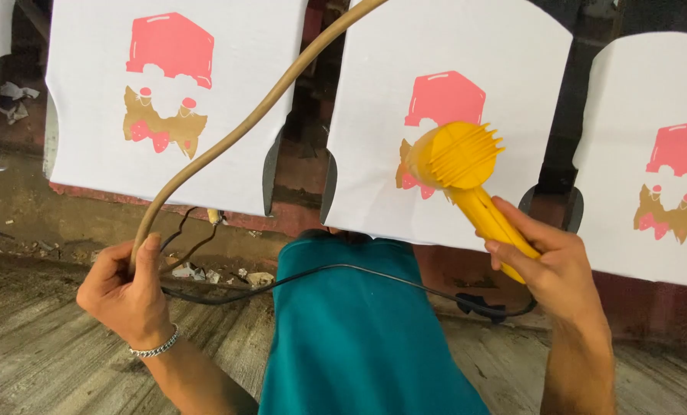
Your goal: The person uses a yellow heat gun to apply heat to a printed design on white t-shirts laid out on a workbench. They move the heat gun back and forth over the design on each shirt in sequence.
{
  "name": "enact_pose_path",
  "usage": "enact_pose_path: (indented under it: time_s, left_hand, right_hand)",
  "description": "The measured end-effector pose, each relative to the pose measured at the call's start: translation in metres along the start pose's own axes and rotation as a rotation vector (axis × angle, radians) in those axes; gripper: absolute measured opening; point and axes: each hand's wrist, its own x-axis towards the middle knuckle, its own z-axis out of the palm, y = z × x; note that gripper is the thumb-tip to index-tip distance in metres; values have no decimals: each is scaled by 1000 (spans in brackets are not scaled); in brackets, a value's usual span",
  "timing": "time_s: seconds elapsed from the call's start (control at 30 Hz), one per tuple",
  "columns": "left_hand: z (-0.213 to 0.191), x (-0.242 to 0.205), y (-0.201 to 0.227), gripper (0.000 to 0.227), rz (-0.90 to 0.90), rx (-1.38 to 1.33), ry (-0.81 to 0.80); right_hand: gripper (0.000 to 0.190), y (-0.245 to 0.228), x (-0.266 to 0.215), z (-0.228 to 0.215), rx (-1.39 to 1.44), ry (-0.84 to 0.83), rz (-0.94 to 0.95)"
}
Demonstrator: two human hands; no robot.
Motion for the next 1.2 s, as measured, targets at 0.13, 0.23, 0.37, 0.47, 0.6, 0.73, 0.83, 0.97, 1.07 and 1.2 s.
enact_pose_path:
  time_s: [0.13,0.23,0.37,0.47,0.6,0.73,0.83,0.97,1.07,1.2]
  left_hand:
    - [-2,1,-3,28,9,20,-2]
    - [1,3,-6,26,-26,18,-16]
    - [1,2,-7,27,-25,49,-11]
    - [6,4,-5,27,-22,13,-16]
    - [9,6,-4,31,-14,51,-42]
    - [9,9,-3,32,-9,20,-63]
    - [10,9,-6,29,6,28,-62]
    - [15,12,0,33,5,0,-74]
    - [16,15,-4,35,13,11,-80]
    - [19,17,1,33,18,-11,-100]
  right_hand:
    - [66,20,-7,-18,-15,-52,-39]
    - [64,25,-9,-14,68,-89,51]
    - [65,19,-11,-11,32,20,0]
    - [65,21,-18,-25,18,43,56]
    - [64,21,-15,-12,73,3,-7]
    - [64,21,-23,-18,54,89,-36]
    - [64,25,-34,-31,5,100,105]
    - [64,18,-30,-21,99,156,81]
    - [64,31,-35,-29,96,155,54]
    - [63,36,-33,-26,145,93,16]
